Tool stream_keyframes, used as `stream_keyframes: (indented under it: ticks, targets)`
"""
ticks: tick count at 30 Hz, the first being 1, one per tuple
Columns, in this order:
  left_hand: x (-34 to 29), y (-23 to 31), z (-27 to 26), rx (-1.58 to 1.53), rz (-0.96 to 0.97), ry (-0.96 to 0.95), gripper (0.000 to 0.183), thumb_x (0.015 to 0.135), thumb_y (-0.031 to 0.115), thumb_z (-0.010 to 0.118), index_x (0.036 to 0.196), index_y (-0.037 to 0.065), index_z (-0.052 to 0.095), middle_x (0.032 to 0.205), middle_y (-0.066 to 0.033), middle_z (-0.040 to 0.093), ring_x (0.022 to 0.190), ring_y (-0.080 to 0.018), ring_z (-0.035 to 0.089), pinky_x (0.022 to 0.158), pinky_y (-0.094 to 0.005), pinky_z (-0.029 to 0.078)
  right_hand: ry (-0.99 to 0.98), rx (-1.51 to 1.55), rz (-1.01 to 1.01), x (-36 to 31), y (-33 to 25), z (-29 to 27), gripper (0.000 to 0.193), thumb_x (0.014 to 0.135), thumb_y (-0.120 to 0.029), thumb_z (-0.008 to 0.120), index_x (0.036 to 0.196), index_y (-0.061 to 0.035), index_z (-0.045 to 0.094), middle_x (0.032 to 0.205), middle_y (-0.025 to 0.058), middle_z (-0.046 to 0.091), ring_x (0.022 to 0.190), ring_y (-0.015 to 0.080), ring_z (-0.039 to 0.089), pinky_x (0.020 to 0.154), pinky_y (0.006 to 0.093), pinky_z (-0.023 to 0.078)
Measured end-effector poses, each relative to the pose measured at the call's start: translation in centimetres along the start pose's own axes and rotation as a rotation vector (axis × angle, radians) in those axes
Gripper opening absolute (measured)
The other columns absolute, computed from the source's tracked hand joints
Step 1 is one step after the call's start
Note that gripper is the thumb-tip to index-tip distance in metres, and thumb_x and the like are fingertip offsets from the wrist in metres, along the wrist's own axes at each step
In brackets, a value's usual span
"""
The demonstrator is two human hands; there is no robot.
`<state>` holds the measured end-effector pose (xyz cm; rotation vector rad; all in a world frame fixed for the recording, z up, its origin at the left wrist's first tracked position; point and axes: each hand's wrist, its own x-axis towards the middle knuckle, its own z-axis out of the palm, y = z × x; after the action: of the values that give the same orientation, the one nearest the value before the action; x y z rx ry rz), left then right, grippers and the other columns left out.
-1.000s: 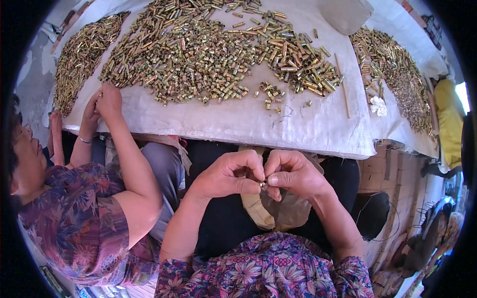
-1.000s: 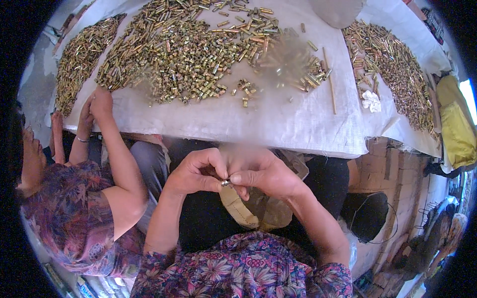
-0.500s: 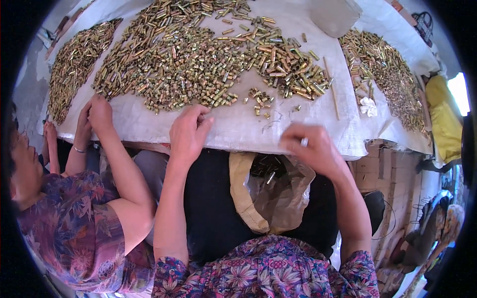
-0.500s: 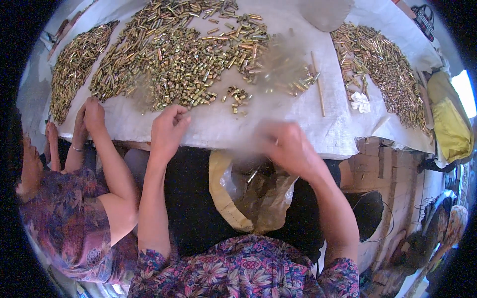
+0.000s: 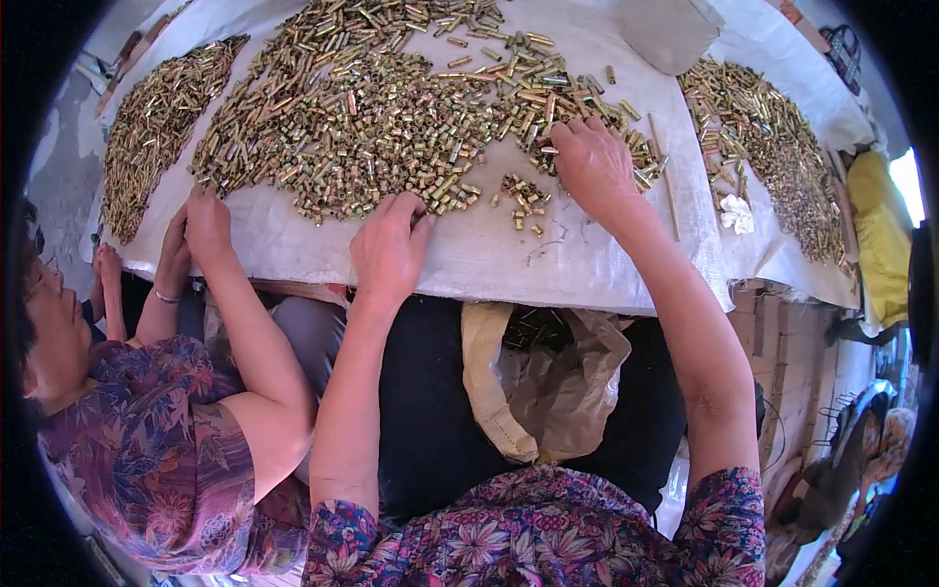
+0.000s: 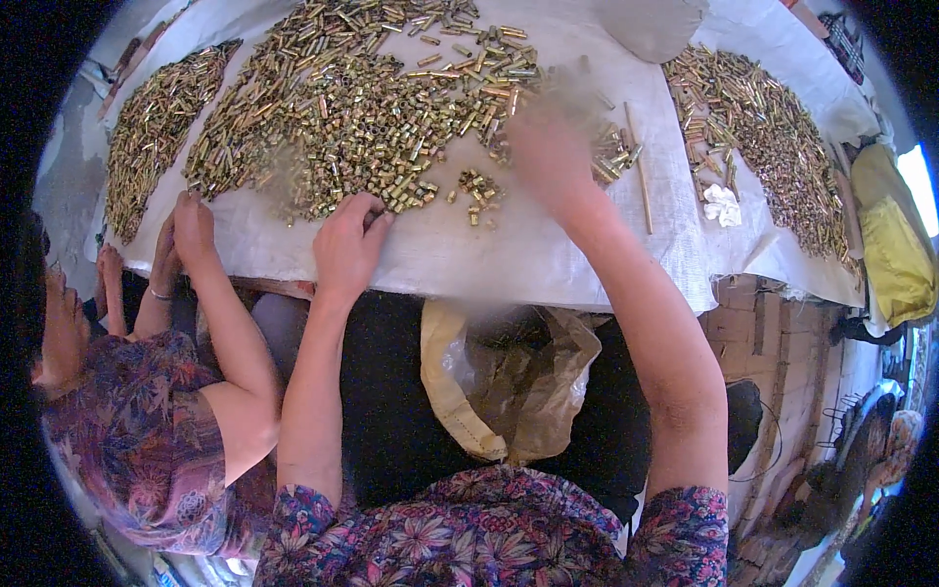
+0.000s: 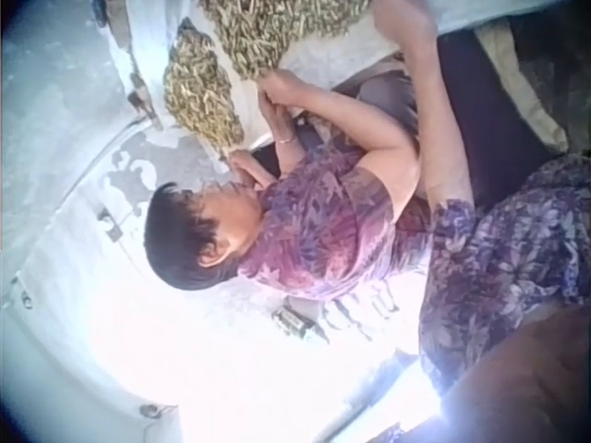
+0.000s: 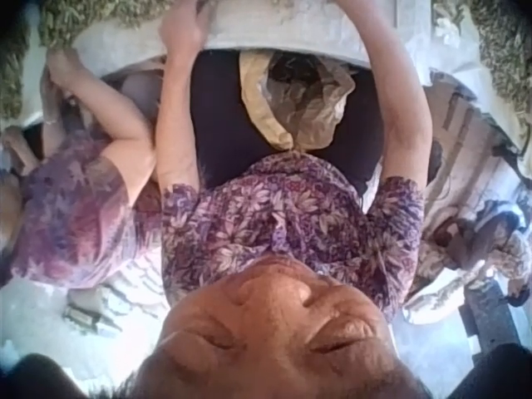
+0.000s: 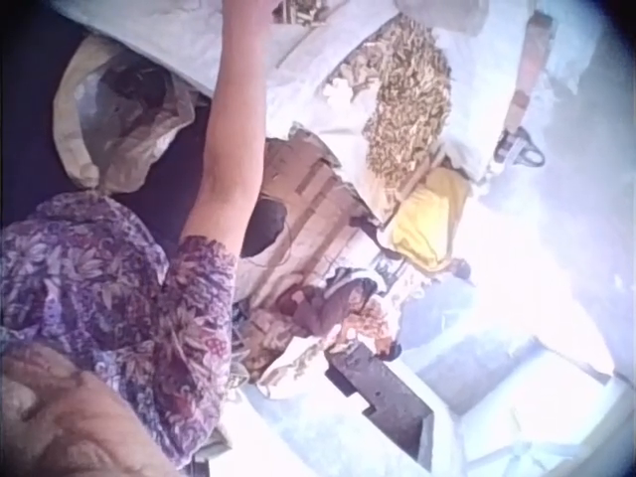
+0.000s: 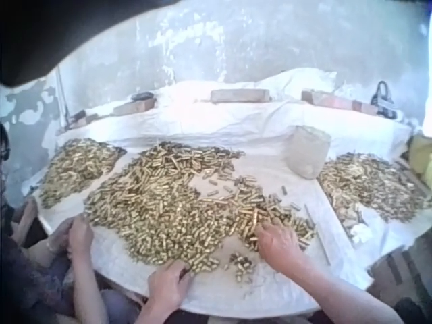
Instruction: The person assembles metal components by picking up sleeves and small pieces from the table and fitting them together by hand.
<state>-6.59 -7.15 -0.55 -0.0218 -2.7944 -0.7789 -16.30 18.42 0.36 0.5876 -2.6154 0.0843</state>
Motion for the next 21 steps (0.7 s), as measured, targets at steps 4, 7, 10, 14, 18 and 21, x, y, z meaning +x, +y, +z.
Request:
stream_keyframes:
  ticks: [4,7,10,14,18,21]
  targets:
    - [-0.4,-0.7,-0.6,-0.260,-0.016,0.015,0.013,0.082,0.011,0.063,0.092,0.003,0.060,0.083,-0.0089,0.060,0.072,-0.0239,0.060,0.066,-0.0356,0.047,-0.148,-0.034,0.011,0.5,-0.9,-0.5,0.012,0.076,-0.010,0.062,0.084,-0.0048,0.056,0.086,0.0115,0.062,0.092,0.0325,0.059,0.076,0.0472,0.048]
    - [-1.4,-0.7,-1.5,-0.481,-0.089,-0.046,0.014,0.083,0.007,0.061,0.096,0.000,0.060,0.079,-0.0063,0.059,0.070,-0.0145,0.057,0.065,-0.0307,0.046,-0.086,0.040,-0.020,-0.6,-1.9,-1.8,0.015,0.077,-0.007,0.062,0.091,-0.0040,0.058,0.083,0.0124,0.062,0.080,0.0307,0.061,0.071,0.0433,0.050]
    - [-2.4,-0.5,-1.6,-0.557,-0.066,-0.024,0.015,0.087,0.009,0.060,0.098,-0.002,0.060,0.076,-0.0032,0.058,0.069,-0.0102,0.053,0.065,-0.0286,0.047,-0.101,0.652,0.194,-2.5,-3.0,-4.1,0.022,0.082,-0.004,0.059,0.105,-0.0028,0.060,0.078,0.0092,0.060,0.067,0.0232,0.060,0.066,0.0343,0.050]
    - [-3.7,1.2,-2.6,-0.765,-0.244,-0.188,0.014,0.090,0.011,0.060,0.099,0.000,0.062,0.075,-0.0007,0.058,0.066,-0.0081,0.052,0.063,-0.0256,0.047,-0.332,1.340,0.493,-5.7,-4.6,-5.2,0.032,0.090,-0.004,0.053,0.121,-0.0006,0.057,0.080,0.0016,0.056,0.069,0.0120,0.060,0.062,0.0257,0.048]
    - [-4.9,2.4,-2.5,-1.059,-0.269,-0.317,0.013,0.092,0.012,0.060,0.100,0.003,0.062,0.076,0.0003,0.060,0.065,-0.0059,0.054,0.061,-0.0225,0.047,-0.448,1.865,0.653,-8.1,-6.8,-6.7,0.031,0.091,-0.006,0.056,0.121,-0.0006,0.055,0.081,0.0031,0.058,0.071,0.0146,0.063,0.067,0.0264,0.051]
    - [-5.5,3.3,-2.2,-1.250,-0.282,-0.381,0.013,0.092,0.011,0.060,0.101,0.003,0.060,0.079,-0.0024,0.063,0.067,-0.0077,0.058,0.062,-0.0227,0.048,-0.397,1.971,0.708,-9.1,-7.8,-7.0,0.016,0.092,-0.008,0.058,0.106,-0.0014,0.057,0.081,0.0049,0.061,0.071,0.0152,0.064,0.068,0.0269,0.052]
